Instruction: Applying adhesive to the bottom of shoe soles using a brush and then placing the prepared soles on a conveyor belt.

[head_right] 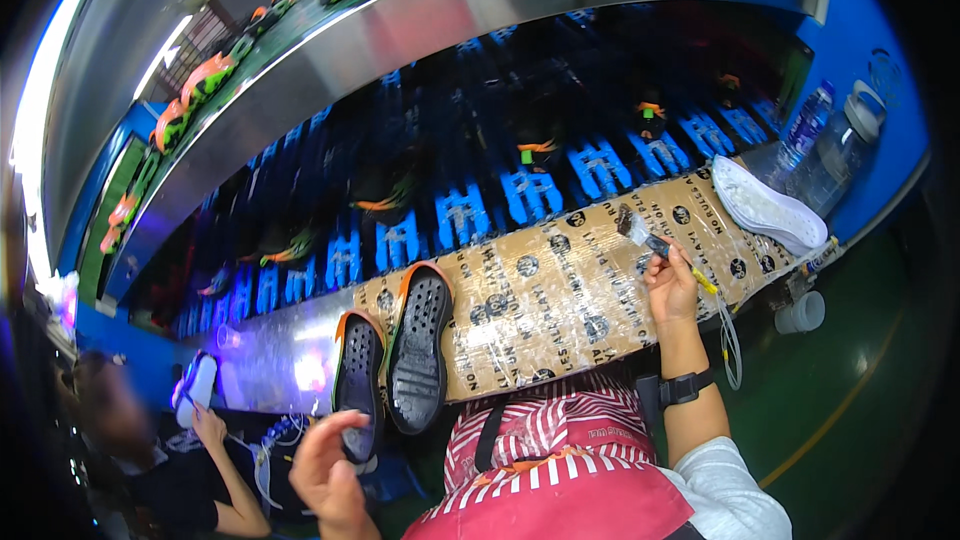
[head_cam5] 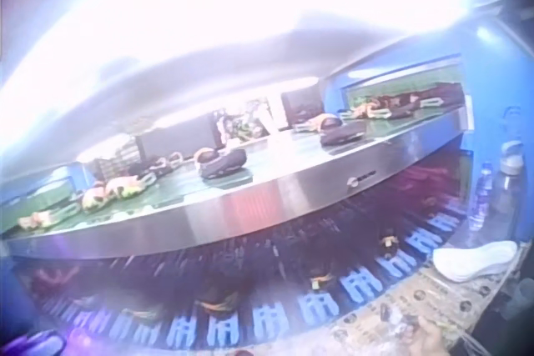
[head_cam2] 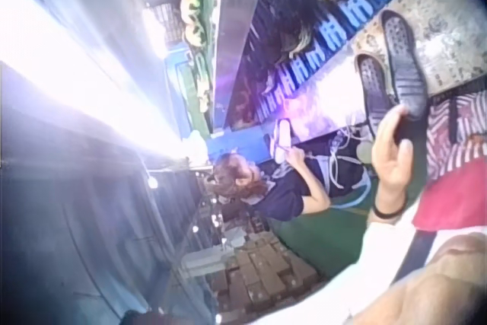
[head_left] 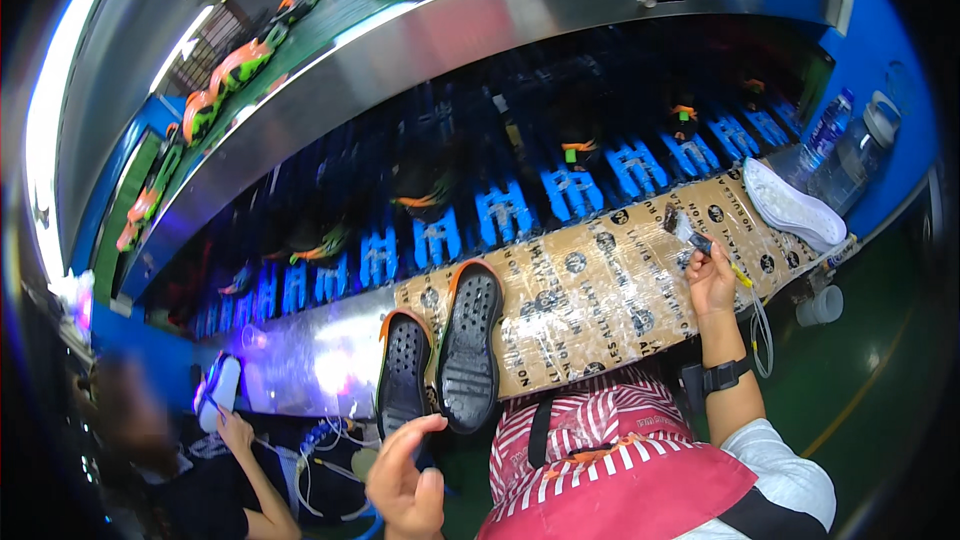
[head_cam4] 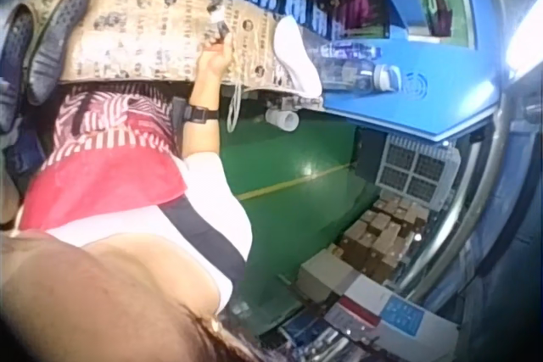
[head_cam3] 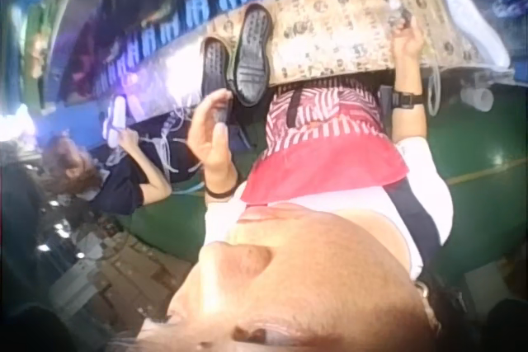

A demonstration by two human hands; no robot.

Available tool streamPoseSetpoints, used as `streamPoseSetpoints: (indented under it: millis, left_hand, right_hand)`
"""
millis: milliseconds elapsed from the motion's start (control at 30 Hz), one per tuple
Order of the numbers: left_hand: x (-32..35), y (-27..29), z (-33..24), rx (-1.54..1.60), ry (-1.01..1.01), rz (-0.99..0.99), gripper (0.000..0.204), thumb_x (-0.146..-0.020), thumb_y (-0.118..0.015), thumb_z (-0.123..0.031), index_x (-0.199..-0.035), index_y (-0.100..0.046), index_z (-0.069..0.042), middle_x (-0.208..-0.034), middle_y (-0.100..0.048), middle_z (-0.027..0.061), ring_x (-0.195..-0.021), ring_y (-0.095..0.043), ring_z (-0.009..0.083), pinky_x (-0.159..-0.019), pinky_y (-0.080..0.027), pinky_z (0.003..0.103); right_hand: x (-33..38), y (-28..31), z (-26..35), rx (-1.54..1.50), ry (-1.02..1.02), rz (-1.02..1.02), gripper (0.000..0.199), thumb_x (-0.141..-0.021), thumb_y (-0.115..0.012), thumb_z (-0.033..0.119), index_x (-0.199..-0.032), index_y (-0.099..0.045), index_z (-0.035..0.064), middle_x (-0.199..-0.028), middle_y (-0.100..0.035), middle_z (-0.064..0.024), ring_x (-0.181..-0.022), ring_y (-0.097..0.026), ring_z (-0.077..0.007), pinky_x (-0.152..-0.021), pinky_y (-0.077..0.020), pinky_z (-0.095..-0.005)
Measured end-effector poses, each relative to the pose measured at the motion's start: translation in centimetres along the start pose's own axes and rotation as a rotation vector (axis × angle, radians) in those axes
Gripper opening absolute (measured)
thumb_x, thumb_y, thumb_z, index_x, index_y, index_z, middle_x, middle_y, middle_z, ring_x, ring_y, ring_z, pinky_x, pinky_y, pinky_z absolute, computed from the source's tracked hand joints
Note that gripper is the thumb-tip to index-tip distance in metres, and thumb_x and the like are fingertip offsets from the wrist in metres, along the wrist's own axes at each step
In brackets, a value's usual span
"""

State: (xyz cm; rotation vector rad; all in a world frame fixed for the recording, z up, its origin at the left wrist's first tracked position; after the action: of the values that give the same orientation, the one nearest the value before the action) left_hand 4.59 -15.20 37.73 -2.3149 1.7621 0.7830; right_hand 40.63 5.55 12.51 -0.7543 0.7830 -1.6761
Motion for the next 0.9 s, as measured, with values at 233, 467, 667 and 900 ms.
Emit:
streamPoseSetpoints:
  millis: [233, 467, 667, 900]
  left_hand:
    - [-6.2, -6.8, -14.4, -0.355, -0.590, 0.575, 0.030, -0.081, -0.060, -0.023, -0.111, -0.058, -0.026, -0.102, -0.062, 0.0047, -0.090, -0.061, 0.0178, -0.094, -0.037, 0.046]
    - [-9.4, -2.6, -15.0, -0.575, -0.559, 0.487, 0.035, -0.081, -0.057, -0.018, -0.115, -0.054, -0.009, -0.108, -0.059, 0.0100, -0.098, -0.056, 0.0238, -0.092, -0.035, 0.038]
    - [-21.8, 6.8, -8.4, -0.683, -0.103, 0.014, 0.040, -0.079, -0.052, -0.008, -0.118, -0.052, 0.000, -0.108, -0.056, 0.0103, -0.098, -0.051, 0.0166, -0.085, -0.039, 0.028]
    - [-36.4, 20.3, -5.8, -1.482, -0.174, -0.316, 0.053, -0.078, -0.058, -0.033, -0.121, -0.049, -0.005, -0.109, -0.054, 0.0223, -0.098, -0.055, 0.0310, -0.087, -0.041, 0.035]
  right_hand:
    - [-0.7, 0.4, -0.4, 0.020, 0.026, 0.019, 0.024, -0.087, -0.052, 0.019, -0.106, -0.051, 0.0041, -0.073, -0.054, -0.0049, -0.061, -0.049, -0.0115, -0.052, -0.0392, -0.0225]
    - [0.5, -1.9, -1.3, 0.036, -0.041, 0.024, 0.023, -0.084, -0.056, 0.018, -0.102, -0.051, 0.0038, -0.070, -0.053, -0.0043, -0.061, -0.048, -0.0115, -0.053, -0.0382, -0.0229]
    - [0.6, -1.5, -0.5, 0.054, -0.038, -0.016, 0.022, -0.085, -0.056, 0.018, -0.101, -0.051, 0.0041, -0.070, -0.053, -0.0035, -0.060, -0.048, -0.0111, -0.052, -0.0382, -0.0229]
    - [0.3, -1.7, -1.0, 0.048, -0.033, -0.044, 0.022, -0.084, -0.056, 0.019, -0.101, -0.051, 0.0051, -0.069, -0.053, -0.0039, -0.060, -0.048, -0.0115, -0.053, -0.0373, -0.0240]
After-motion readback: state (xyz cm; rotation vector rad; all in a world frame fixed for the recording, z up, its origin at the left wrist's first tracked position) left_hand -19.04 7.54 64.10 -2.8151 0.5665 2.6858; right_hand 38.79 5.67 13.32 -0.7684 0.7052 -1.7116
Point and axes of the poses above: each hand's wrist, its own x-axis away from the middle knuckle, its own y-axis out of the back of the hand, z = x × y, the point moved 6 cm from there along -x, towards the middle knuckle
